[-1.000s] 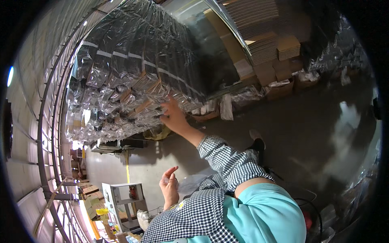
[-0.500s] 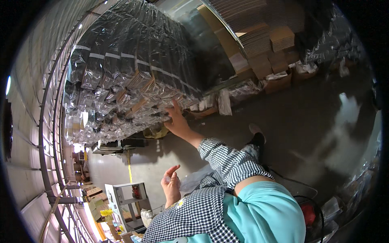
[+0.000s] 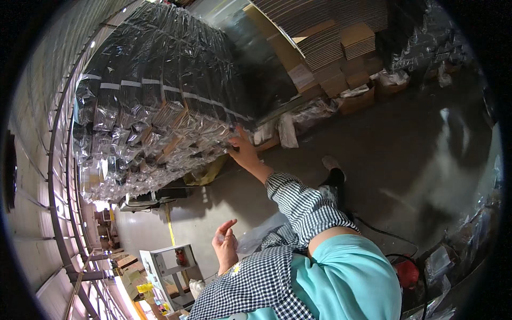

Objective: Collecting aluminum extrusion profiles from warehouse stacks and placing them into plastic bags for shipment or processing.

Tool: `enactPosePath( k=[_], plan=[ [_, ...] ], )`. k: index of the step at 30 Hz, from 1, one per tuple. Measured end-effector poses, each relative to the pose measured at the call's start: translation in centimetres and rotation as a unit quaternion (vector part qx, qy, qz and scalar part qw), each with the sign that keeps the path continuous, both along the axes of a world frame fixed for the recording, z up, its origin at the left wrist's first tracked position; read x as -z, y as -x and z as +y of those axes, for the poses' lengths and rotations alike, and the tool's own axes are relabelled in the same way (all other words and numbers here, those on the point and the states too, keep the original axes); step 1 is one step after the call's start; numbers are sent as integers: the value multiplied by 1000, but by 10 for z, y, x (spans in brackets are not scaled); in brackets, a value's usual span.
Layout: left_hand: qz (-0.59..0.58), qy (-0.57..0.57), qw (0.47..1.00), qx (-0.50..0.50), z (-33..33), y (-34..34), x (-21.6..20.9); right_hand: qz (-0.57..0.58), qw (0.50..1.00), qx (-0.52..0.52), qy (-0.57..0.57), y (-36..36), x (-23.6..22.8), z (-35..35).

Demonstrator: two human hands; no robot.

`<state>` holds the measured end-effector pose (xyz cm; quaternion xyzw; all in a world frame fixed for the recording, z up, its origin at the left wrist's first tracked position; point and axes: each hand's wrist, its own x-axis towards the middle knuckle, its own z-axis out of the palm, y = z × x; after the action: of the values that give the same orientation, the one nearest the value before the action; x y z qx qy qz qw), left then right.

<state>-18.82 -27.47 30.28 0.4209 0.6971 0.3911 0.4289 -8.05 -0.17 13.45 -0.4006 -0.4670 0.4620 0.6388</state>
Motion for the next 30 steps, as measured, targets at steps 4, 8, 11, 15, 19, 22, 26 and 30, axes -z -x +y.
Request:
enactPosePath(
  k=[4,8,11,15,19,22,26,30],
  plan=[
    [6,-2,1000,-4,1,1,1,-60,990,29,122,-5,11,-9],
    [-5,4,1000,0,3,4,4,-11,999,-12,42,1,46,11],
    [-14,-3,1000,-18,5,1,6,-107,988,113,20,-9,82,26],
    [-10,0,1000,-20,12,4,13,-121,984,27,132,-21,98,37],
    [-35,-16,998,-56,16,6,1,-177,982,-58,-20,-13,91,57],
    [-43,-11,997,-57,27,11,11,-45,993,-25,108,-35,124,81],
    [-88,-9,990,-113,32,26,9,141,961,-54,233,-22,118,94],
    [-89,-2,988,-128,50,23,14,28,909,-212,359,-42,97,96]
  ],
)
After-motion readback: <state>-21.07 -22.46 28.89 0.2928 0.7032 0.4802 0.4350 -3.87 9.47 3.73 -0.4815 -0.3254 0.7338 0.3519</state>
